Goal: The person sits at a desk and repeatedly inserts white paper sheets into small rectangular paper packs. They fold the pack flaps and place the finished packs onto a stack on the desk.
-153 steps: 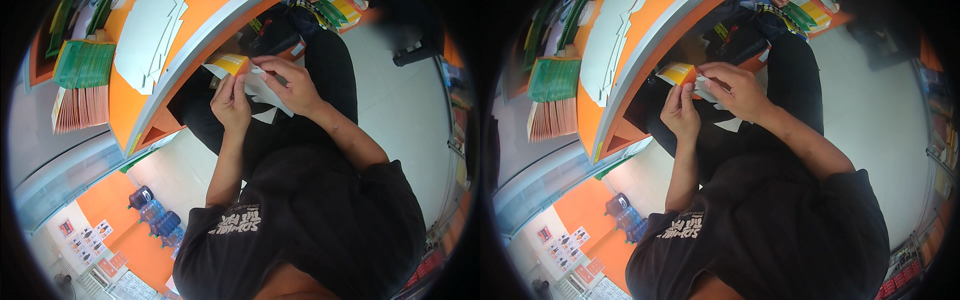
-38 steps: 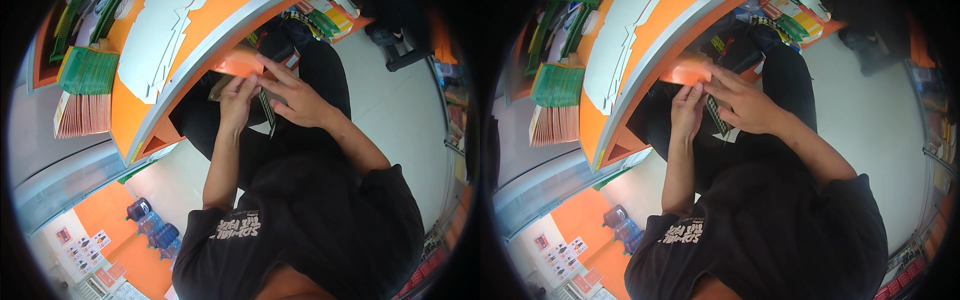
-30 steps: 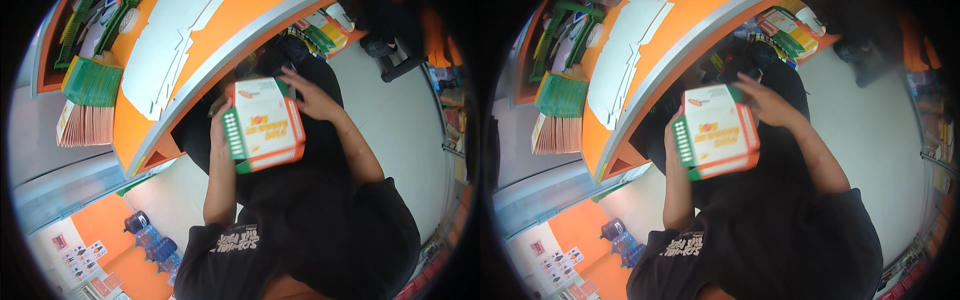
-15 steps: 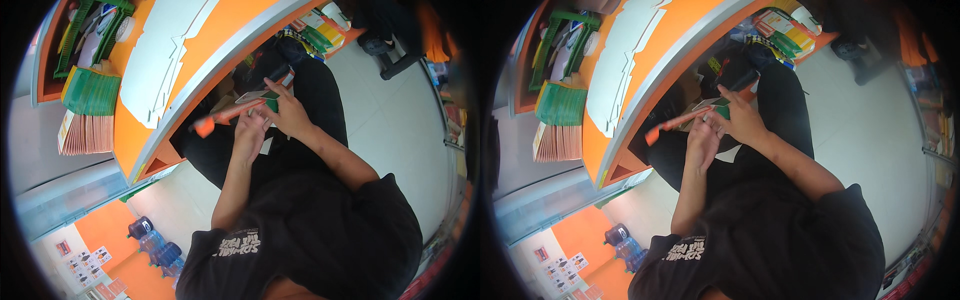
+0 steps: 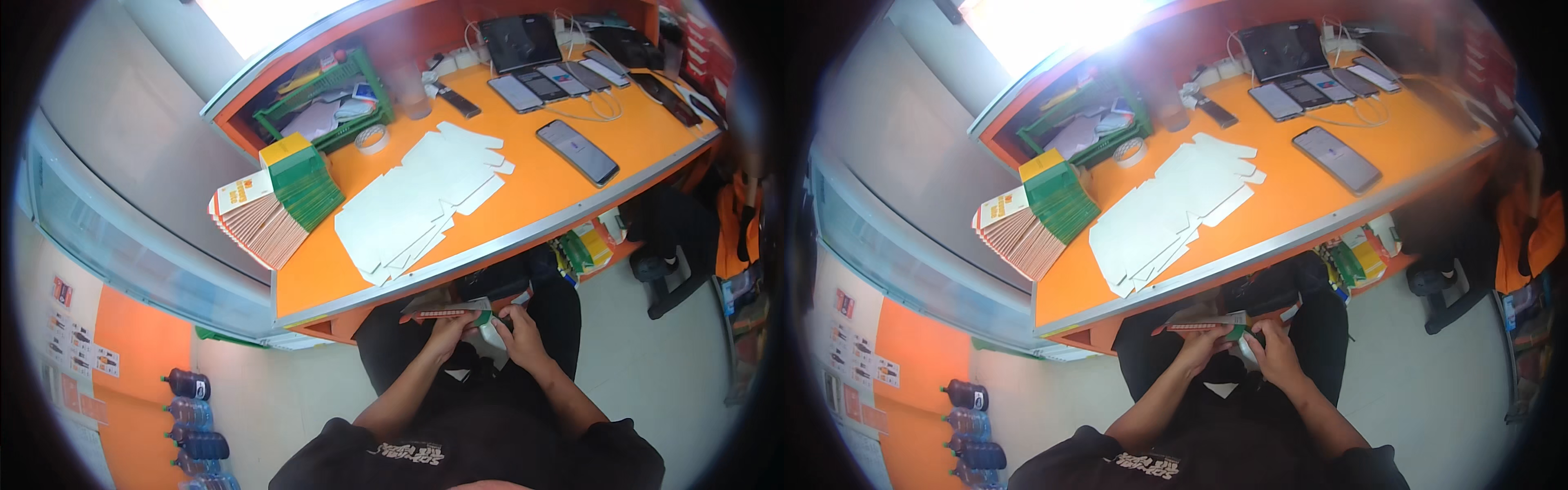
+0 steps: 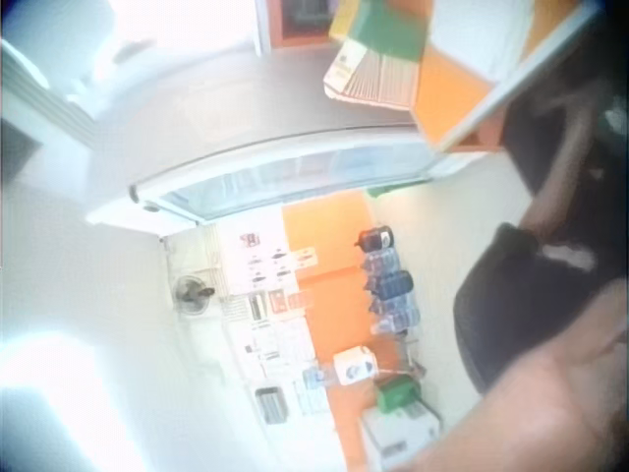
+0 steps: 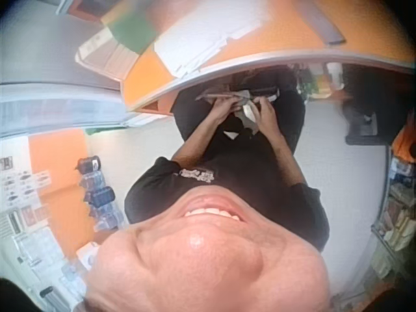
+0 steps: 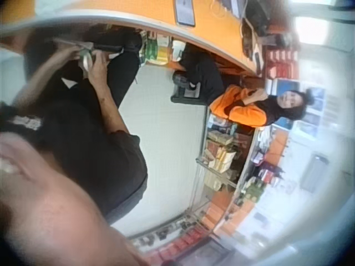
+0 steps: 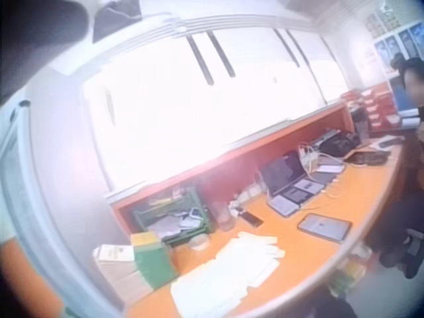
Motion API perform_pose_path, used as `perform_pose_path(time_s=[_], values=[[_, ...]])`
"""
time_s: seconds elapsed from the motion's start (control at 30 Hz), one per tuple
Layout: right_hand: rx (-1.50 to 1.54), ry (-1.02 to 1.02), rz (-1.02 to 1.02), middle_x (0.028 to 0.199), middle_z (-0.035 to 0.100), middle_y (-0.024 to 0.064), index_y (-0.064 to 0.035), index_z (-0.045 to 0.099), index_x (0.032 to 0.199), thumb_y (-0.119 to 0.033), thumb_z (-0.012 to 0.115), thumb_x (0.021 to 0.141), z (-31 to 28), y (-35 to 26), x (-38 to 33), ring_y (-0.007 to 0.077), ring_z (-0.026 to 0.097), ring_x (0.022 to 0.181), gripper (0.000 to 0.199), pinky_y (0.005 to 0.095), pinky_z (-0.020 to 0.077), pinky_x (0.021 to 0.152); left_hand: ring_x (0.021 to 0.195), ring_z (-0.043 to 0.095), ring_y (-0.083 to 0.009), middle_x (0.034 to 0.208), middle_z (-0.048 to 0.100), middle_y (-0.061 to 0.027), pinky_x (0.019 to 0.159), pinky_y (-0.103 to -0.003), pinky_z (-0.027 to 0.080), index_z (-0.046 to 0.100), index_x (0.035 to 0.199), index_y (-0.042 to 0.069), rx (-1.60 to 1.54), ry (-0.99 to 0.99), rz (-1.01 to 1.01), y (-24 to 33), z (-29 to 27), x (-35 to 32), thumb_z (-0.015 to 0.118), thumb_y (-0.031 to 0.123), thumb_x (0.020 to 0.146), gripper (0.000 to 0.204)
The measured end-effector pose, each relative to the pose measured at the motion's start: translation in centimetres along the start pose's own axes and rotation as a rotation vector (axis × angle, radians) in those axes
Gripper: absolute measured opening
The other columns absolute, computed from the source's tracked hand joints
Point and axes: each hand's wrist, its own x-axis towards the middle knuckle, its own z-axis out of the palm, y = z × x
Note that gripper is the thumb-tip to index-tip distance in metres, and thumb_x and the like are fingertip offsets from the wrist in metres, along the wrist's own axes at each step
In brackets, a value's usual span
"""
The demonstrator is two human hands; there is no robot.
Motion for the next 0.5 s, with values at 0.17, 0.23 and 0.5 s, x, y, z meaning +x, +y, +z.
perform_pose_path(time_s=[0.17,0.23,0.5], values=[[0.304,-0.071,0.279,0.099,0.069,0.0131,-0.0006,0.062,0.098,-0.019,0.07,0.094,-1.3,-0.4,1.6,0.0198,0.07,0.085,0.02,0.0335,0.0529,0.074,0.091,0.068,-0.0118,0.098,0.072,-0.0067,0.075,-0.026,0.054,0.069,0.104,-0.001,0.275,0.067,0.254,0.5,1.0,-1.5,0.075,0.018,0.091,0.023],[0.358,-0.068,0.314,0.103,0.07,0.012,-0.0006,0.065,0.097,-0.017,0.073,0.091,-0.6,-0.8,1.7,0.0181,0.069,0.088,0.019,0.0319,0.0528,0.075,0.087,0.068,-0.0112,0.093,0.073,-0.007,0.074,-0.026,0.053,0.07,0.1,-0.003,0.34,0.161,0.473,-0.6,1.5,-1.1,0.073,0.017,0.093,0.022],[0.277,-0.012,0.089,0.119,0.065,0.0109,-0.0005,0.071,0.1,-0.012,0.076,0.085,-0.7,-1.3,1.5,0.0197,0.067,0.099,0.02,0.0311,0.0529,0.084,0.094,0.066,-0.014,0.099,0.072,-0.0069,0.084,-0.031,0.051,0.071,0.104,-0.001,0.346,0.243,0.627,-4.2,2.1,-1.3,0.069,0.017,0.095,0.02]])
